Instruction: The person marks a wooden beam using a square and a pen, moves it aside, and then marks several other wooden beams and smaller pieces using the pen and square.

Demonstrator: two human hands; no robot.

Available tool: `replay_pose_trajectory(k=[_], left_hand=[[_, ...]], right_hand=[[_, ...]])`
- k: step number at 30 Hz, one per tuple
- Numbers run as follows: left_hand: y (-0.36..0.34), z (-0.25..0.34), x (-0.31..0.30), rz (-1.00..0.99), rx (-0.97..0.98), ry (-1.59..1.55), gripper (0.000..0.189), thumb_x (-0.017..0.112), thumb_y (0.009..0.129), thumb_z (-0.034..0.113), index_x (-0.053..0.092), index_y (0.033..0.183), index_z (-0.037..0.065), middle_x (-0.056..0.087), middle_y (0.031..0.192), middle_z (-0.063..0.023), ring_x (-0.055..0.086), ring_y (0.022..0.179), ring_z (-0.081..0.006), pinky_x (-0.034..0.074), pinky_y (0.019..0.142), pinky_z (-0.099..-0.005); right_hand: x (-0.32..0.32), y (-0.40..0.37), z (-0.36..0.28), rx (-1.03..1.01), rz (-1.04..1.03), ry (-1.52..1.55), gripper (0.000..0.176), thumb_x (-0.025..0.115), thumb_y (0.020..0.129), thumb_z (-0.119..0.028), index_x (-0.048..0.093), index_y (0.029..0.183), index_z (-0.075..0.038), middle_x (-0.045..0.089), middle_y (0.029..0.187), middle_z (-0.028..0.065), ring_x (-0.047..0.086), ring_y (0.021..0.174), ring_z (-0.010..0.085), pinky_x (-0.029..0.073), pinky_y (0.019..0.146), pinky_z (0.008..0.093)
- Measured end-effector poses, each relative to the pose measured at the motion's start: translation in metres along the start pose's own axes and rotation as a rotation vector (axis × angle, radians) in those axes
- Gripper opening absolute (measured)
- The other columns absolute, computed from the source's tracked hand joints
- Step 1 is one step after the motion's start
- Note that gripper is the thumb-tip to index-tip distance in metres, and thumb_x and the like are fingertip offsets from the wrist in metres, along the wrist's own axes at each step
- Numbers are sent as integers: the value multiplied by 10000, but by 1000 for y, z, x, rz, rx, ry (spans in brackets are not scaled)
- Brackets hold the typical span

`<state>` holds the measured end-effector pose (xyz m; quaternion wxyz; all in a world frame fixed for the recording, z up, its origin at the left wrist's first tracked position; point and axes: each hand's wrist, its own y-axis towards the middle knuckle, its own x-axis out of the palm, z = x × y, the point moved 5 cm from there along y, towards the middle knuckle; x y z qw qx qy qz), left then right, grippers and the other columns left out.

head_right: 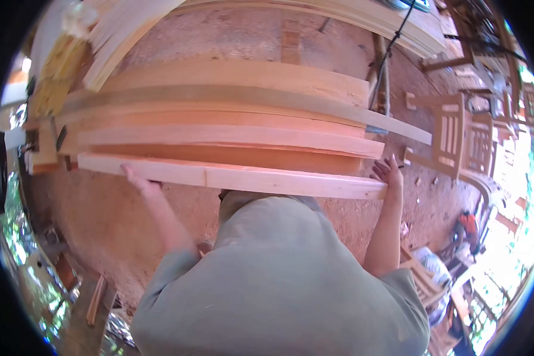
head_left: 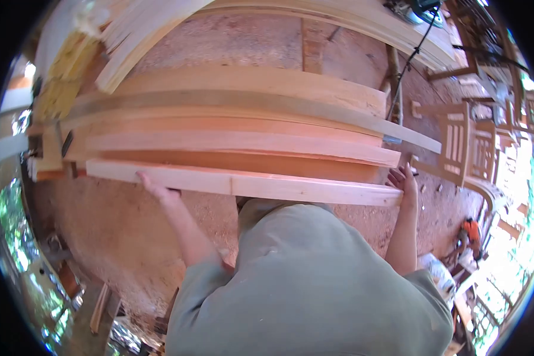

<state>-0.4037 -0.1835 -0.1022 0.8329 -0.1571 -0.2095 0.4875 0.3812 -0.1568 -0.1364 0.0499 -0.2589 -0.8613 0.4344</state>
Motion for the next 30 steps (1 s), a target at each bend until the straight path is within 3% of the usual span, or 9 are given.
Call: replay_pose_trajectory(k=[2,5,9,12,15,16,18,26,30], left_hand=[[-5,6,8,0,-83,48,985,379,885,809,213,1576,128,322,1591,-105,311,1450,-329,289,1175,-498],[13,2,-9,47,-132,139,1005,339,850,866,265,1563,162,362,1569,-73,355,1429,-295,322,1162,-470],[2,23,-8,-5,-235,300,1040,331,832,889,244,1569,160,339,1577,-103,365,1416,-345,318,1145,-520],[20,26,-35,9,-427,673,1036,294,847,884,157,1596,183,264,1617,-109,279,1468,-338,313,1138,-551],[11,23,-5,151,-223,450,1026,333,879,840,181,1584,110,255,1615,-133,273,1467,-336,277,1166,-503],[14,22,-6,170,-208,470,1026,333,879,840,181,1584,110,255,1615,-133,273,1467,-336,277,1166,-503],[26,22,-6,85,-49,430,963,322,936,770,165,1581,72,233,1624,-133,262,1475,-319,243,1195,-449],[25,30,0,134,-23,391,891,331,975,705,187,1577,65,238,1626,-134,261,1480,-307,214,1211,-424],[51,18,-31,198,9,429,837,331,1005,656,168,1590,80,230,1633,-136,267,1485,-294,218,1211,-387]], right_hand=[[11,-1,-2,69,-105,-3,868,534,918,-673,339,1482,-43,557,1357,242,545,1227,417,437,967,683],[22,-15,-17,63,-187,-45,888,449,925,-726,327,1503,-63,525,1406,224,467,1309,430,374,988,730],[28,-17,-27,67,-150,-59,836,392,934,-745,405,1467,-100,555,1374,176,527,1245,386,408,945,712],[3,25,-5,112,-231,-7,820,408,919,-759,468,1431,-121,562,1368,155,541,1233,373,427,916,713],[49,-23,-11,-151,140,-1,725,470,936,-692,621,1283,-74,680,1180,110,661,1068,284,542,908,456],[52,-28,-11,-121,143,73,675,485,949,-662,652,1236,-74,695,1137,97,667,1051,247,548,884,416],[37,-25,-5,-140,179,80,668,500,951,-647,653,1215,-52,700,1112,100,676,1000,248,543,888,402],[22,-16,-2,-170,182,164,656,499,962,-616,654,1215,-31,677,1116,114,640,1022,231,492,937,367],[58,-27,-23,-231,161,-47,597,476,991,-551,653,1227,-32,646,1132,104,611,1027,218,468,953,351]])
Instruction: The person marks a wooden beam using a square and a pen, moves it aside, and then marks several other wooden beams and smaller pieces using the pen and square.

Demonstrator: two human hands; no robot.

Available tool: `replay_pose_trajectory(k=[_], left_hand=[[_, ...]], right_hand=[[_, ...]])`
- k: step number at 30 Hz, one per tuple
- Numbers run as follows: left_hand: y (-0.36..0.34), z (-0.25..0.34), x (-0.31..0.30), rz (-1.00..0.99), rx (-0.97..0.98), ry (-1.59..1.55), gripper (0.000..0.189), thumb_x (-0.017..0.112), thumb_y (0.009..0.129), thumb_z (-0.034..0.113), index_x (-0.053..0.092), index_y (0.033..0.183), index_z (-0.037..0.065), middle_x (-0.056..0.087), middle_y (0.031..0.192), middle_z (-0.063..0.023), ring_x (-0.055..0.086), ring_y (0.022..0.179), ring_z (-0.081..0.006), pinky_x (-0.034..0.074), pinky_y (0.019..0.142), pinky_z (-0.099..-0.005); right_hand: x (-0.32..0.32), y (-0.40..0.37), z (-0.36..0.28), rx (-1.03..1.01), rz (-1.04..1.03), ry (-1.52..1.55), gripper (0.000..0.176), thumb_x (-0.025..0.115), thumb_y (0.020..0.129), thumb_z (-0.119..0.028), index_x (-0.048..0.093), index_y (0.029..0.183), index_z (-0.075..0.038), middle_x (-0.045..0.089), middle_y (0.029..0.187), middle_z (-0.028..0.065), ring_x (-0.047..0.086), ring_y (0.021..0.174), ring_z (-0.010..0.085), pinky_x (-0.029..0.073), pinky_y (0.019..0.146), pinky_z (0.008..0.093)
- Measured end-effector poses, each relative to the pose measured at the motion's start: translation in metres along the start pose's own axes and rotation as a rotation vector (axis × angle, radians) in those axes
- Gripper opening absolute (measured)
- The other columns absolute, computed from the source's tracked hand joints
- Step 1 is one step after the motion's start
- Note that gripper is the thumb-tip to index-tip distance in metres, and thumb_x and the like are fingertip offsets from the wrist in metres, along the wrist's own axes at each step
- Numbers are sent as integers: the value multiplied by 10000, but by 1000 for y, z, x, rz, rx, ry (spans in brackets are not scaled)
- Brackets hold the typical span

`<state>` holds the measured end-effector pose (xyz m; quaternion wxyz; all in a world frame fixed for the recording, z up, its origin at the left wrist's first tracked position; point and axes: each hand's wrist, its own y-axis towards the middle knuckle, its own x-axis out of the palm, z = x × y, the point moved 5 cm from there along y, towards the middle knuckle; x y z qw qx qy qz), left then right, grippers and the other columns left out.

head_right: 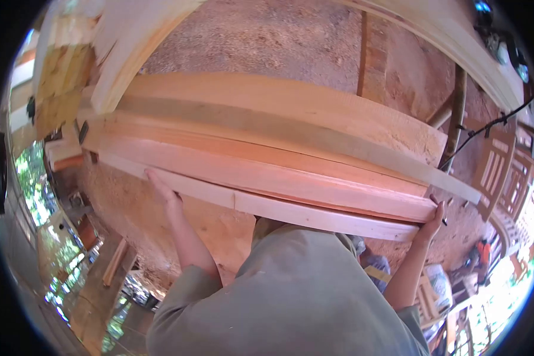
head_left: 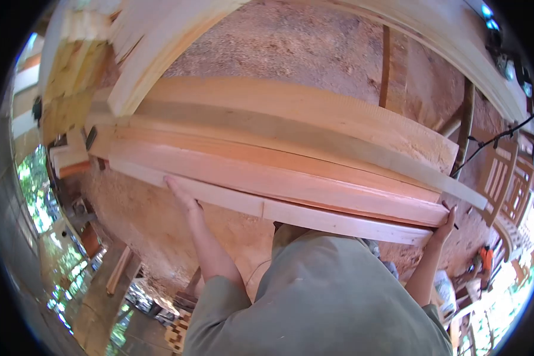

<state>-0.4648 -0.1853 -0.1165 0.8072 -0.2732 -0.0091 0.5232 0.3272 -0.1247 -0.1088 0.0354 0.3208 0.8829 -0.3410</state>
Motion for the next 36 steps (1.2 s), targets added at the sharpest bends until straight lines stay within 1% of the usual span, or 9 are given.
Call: replay_pose_trajectory(k=[8,10,14,18,20,27,28,30,36], left_hand=[[-34,19,24,293,2,255,859,426,973,647,449,1421,-85,482,1472,-226,480,1341,-373,370,1122,-417],[-77,38,52,331,208,594,702,505,1001,468,518,1289,-172,421,1444,-355,394,1393,-399,291,1177,-396],[-120,9,86,515,646,1018,689,485,1011,437,513,1268,-201,438,1414,-374,414,1367,-423,318,1152,-425],[-180,39,110,55,528,162,659,444,1034,415,502,1286,-191,501,1384,-307,466,1326,-380,376,1093,-438],[-198,51,128,-155,186,-242,640,404,1051,425,460,1359,-133,537,1361,-244,483,1317,-334,414,1055,-419],[-190,83,106,-322,237,-885,480,395,1062,356,516,1313,-35,633,1229,-154,627,1132,-281,526,986,-433],[-153,70,92,-323,232,-877,480,395,1062,356,516,1313,-35,633,1229,-154,627,1132,-281,526,986,-433],[-88,60,69,-428,737,-637,410,438,1048,302,547,1284,-15,670,1176,-133,666,1060,-293,560,929,-406],[-115,109,39,-431,525,-775,398,452,1039,289,557,1272,-16,669,1174,-138,667,1054,-292,562,922,-404]], right_hand=[[24,27,1,-197,-106,62,480,523,978,-478,652,1162,-54,621,1067,66,578,1047,185,469,921,347],[21,28,-7,-169,-153,51,450,533,976,-470,648,1136,-66,611,1039,53,589,1027,179,485,898,350],[25,-34,-68,-160,-192,105,447,575,957,-480,632,1147,-79,627,1002,35,642,833,153,531,618,311],[6,-89,-124,-294,-343,220,333,536,1009,-361,613,1114,-54,633,984,72,646,856,156,549,657,311],[1,-94,-133,-477,-608,287,305,518,1015,-334,590,1077,-44,641,993,90,648,896,160,549,706,303],[-4,-197,-160,-849,-831,321,679,904,686,-457,528,1053,-26,655,1119,248,633,1079,311,472,975,426],[-3,-214,-164,-879,-907,354,716,930,653,-447,528,1069,-25,646,1153,264,624,1118,330,461,993,434],[-2,-233,-167,-860,-1222,461,719,950,635,-359,538,1114,-16,611,1229,316,591,1199,386,436,1032,458],[34,-287,-197,-1224,-1541,424,546,889,749,-147,565,1156,17,583,1260,352,631,1154,391,528,930,415]])
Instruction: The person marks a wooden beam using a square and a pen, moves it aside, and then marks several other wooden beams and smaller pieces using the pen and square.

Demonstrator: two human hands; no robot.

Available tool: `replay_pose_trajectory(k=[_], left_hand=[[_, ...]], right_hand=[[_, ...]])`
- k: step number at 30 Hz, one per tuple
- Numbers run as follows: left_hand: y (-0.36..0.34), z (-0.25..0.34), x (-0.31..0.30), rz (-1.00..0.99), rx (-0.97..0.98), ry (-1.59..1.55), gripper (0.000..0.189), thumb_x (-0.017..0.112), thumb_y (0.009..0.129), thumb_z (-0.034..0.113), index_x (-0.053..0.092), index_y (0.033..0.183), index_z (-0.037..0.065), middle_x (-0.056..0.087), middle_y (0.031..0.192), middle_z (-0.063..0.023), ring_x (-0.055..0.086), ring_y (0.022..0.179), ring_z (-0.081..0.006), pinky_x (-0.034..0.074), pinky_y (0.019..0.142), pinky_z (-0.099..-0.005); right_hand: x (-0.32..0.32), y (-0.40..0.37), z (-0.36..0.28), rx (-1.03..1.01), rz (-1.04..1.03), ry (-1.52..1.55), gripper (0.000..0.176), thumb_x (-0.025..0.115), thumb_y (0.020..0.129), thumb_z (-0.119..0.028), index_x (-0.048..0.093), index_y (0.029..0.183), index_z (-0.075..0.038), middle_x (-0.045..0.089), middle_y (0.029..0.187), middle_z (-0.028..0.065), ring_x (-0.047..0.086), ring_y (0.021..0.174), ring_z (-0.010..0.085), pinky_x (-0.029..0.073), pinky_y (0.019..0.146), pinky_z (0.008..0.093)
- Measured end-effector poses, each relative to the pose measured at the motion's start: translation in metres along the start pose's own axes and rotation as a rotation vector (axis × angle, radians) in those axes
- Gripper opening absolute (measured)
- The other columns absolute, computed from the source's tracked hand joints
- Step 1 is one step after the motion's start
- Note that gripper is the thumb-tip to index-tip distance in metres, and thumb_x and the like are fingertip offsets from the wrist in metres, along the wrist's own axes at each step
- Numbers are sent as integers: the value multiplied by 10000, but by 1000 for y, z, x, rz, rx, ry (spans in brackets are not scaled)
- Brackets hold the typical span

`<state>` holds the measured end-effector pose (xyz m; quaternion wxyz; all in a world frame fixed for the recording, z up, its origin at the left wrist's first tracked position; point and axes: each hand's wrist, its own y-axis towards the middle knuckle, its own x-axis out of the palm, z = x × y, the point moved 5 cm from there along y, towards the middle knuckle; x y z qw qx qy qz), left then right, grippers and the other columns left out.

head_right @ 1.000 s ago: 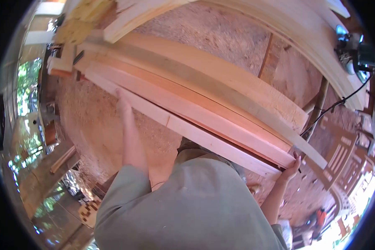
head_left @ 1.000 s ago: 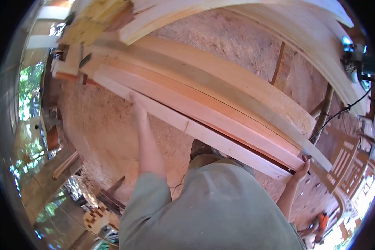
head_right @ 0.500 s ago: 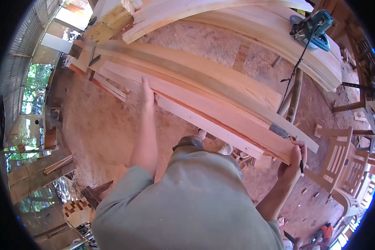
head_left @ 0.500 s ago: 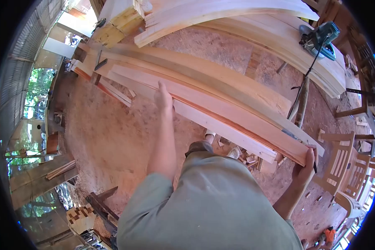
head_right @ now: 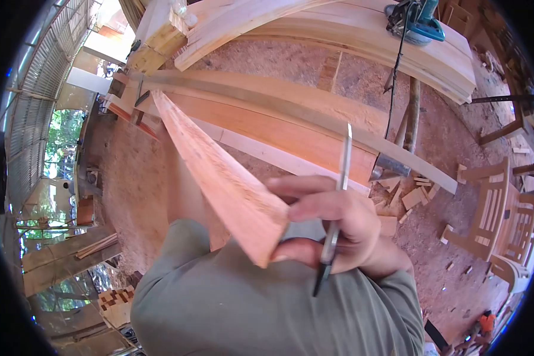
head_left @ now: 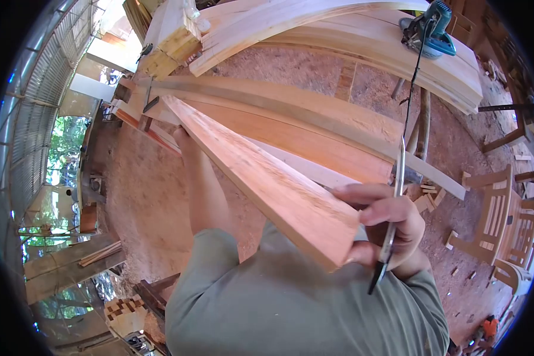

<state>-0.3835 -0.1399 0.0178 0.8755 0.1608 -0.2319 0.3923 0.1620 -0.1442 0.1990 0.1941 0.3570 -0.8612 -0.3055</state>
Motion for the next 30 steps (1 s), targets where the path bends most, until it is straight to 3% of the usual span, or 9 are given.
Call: replay_pose_trajectory(k=[5,14,18,19,20,23,25,28,30], left_hand=[[5,24,5,-21,-31,13,387,464,1032,278,564,1261,-17,669,1172,-142,668,1050,-291,564,916,-403],[24,30,26,-70,-90,8,368,486,1020,259,579,1243,-20,669,1169,-149,669,1042,-289,568,905,-401],[51,-7,18,-28,-195,-59,360,496,1014,250,585,1235,-21,669,1167,-152,669,1038,-288,570,900,-401],[24,-9,52,-3,-112,-115,398,646,929,227,587,1206,-53,667,1154,-180,680,1000,-299,586,845,-377],[21,-25,55,11,-111,-124,398,646,929,227,587,1206,-53,667,1154,-180,680,1000,-299,586,845,-377],[14,-79,61,328,-302,89,521,772,803,191,575,1198,-85,660,1138,-225,671,1023,-318,566,891,-352],[-18,-89,75,596,-109,335,636,831,692,161,555,1186,-129,659,1114,-268,654,1064,-363,528,972,-405],[-25,-122,68,494,-144,772,621,792,703,141,526,1170,-171,554,1274,-341,580,1185,-414,480,1034,-456],[-67,-90,103,585,-77,1015,604,773,724,151,520,1144,-200,355,1454,-385,439,1335,-460,398,1115,-465]], right_hand=[[22,28,-6,-202,54,32,558,890,747,-129,576,1176,39,626,1176,289,684,1013,307,547,825,351],[26,19,-3,-169,27,10,530,881,758,-138,591,1175,14,624,1207,265,674,1029,273,537,841,326],[4,-27,23,12,379,195,514,768,880,-116,487,1285,31,593,1283,236,600,1176,277,483,997,383],[-3,-38,26,79,501,103,452,732,911,-139,504,1267,19,602,1275,226,610,1170,281,484,1000,380],[-11,-50,30,147,628,3,393,697,941,-162,522,1250,7,611,1268,216,620,1165,285,486,1002,376],[-54,-95,56,286,889,133,376,593,986,-106,485,1295,79,592,1279,219,605,1176,257,483,1017,380],[-70,-103,59,286,896,242,337,553,1009,-107,507,1278,91,624,1184,170,642,1059,215,535,937,333],[-97,-150,90,483,1047,6,282,571,1008,-118,553,1215,73,641,1078,112,649,974,166,557,860,303],[-112,-181,111,607,1081,-86,231,590,1005,-134,588,1142,52,644,1010,66,645,919,128,568,805,285]])
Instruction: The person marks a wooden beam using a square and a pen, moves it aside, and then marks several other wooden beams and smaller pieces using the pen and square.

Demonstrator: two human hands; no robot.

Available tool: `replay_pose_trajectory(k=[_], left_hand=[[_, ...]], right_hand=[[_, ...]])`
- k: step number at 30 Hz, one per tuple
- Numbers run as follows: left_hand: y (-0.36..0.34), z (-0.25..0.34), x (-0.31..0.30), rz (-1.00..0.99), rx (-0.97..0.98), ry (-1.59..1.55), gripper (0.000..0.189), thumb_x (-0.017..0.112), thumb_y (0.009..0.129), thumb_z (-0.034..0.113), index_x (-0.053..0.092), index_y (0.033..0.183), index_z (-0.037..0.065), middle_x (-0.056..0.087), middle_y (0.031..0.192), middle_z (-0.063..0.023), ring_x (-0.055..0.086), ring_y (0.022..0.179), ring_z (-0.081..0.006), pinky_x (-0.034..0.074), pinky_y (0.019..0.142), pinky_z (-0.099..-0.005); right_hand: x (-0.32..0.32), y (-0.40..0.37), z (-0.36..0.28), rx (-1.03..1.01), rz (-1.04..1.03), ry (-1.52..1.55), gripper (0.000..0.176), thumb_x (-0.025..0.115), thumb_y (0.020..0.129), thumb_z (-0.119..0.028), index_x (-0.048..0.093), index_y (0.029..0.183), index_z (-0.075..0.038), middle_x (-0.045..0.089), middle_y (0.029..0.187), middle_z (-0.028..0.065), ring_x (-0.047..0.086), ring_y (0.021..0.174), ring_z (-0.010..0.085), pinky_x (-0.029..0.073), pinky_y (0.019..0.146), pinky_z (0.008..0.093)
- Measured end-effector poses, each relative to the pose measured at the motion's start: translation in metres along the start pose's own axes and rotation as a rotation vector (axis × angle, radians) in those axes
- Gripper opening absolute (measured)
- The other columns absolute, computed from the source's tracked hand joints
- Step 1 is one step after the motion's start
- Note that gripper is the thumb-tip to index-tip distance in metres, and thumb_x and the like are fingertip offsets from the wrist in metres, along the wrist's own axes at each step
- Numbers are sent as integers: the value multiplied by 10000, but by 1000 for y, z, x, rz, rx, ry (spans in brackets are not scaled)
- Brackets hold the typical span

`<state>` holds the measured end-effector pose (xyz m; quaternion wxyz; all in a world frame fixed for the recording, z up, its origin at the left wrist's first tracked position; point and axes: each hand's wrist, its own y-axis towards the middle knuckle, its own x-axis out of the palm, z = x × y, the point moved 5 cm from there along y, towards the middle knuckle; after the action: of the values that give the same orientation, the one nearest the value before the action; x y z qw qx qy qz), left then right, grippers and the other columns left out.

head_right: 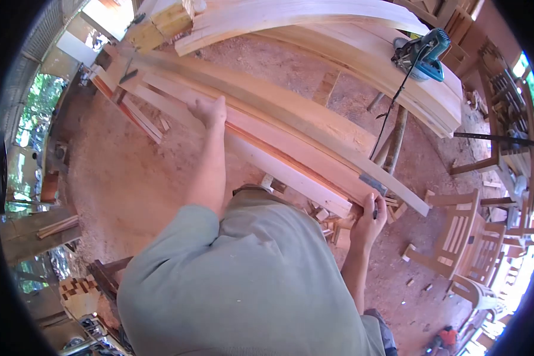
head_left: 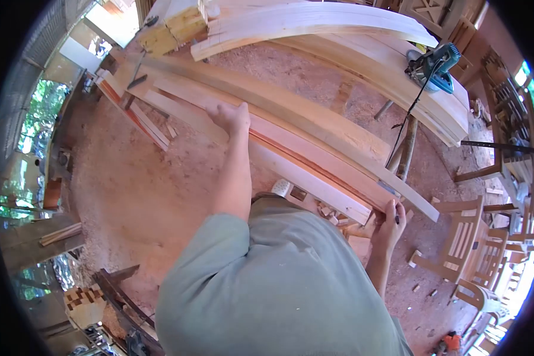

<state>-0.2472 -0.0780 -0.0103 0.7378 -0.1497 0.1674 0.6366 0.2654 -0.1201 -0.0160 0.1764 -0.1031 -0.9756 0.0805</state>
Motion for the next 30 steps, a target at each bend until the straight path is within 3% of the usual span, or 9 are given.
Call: replay_pose_trajectory(k=[2,5,7,9,10,12,16,22,30], left_hand=[[2,-5,8,-75,270,257,571,734,755,141,526,1170,-190,192,1532,-391,317,1412,-482,317,1175,-416],[4,-22,30,-100,457,146,511,703,786,144,554,1171,-159,205,1527,-396,286,1430,-487,264,1200,-427],[-21,-3,37,-77,705,72,389,658,833,167,628,1114,-100,407,1450,-339,366,1389,-459,306,1178,-405],[-32,3,50,-503,517,445,339,599,900,256,697,1022,-45,613,1266,-237,473,1307,-387,304,1167,-462],[-36,6,42,-491,503,449,339,599,900,256,697,1022,-45,613,1266,-237,473,1307,-387,304,1167,-462],[-57,10,38,-594,790,637,392,527,954,339,733,992,8,693,1102,-171,544,1208,-331,275,1156,-545],[-56,-34,44,-734,1004,637,505,469,986,481,755,1015,67,611,1291,-154,447,1331,-319,200,1170,-600],[-67,-37,35,-712,1024,690,562,445,993,522,744,1106,60,487,1445,-177,332,1430,-356,177,1188,-580],[-20,-38,27,-534,954,530,556,507,973,504,735,1098,13,479,1465,-193,375,1405,-369,222,1176,-553]], right_hand=[[-7,2,12,6,37,-65,208,606,1005,-161,606,1093,28,624,957,31,616,858,100,552,740,259],[-17,18,32,-36,81,-302,247,598,1016,-230,636,1076,7,592,898,-10,528,790,68,458,657,235],[-21,37,45,-18,120,-440,278,594,1015,-248,643,1080,18,620,925,15,556,820,96,474,701,263],[-21,45,44,-27,185,-608,338,592,1007,-290,665,1048,38,659,929,43,559,816,131,459,741,319],[-9,47,38,-24,167,-615,338,592,1007,-290,665,1048,38,659,929,43,559,816,131,459,741,319],[4,45,20,-108,183,-737,344,563,1015,-280,660,901,31,586,791,4,493,760,107,412,658,291],[4,41,22,-259,110,-868,326,604,989,-213,594,1152,69,647,989,110,594,874,151,494,803,308],[5,26,54,-224,117,-1061,622,632,977,-254,372,1414,104,528,1356,276,519,1290,319,398,1075,390],[6,16,62,-324,247,-1017,669,636,979,-308,358,1426,106,476,1403,328,477,1332,391,374,1102,405]])
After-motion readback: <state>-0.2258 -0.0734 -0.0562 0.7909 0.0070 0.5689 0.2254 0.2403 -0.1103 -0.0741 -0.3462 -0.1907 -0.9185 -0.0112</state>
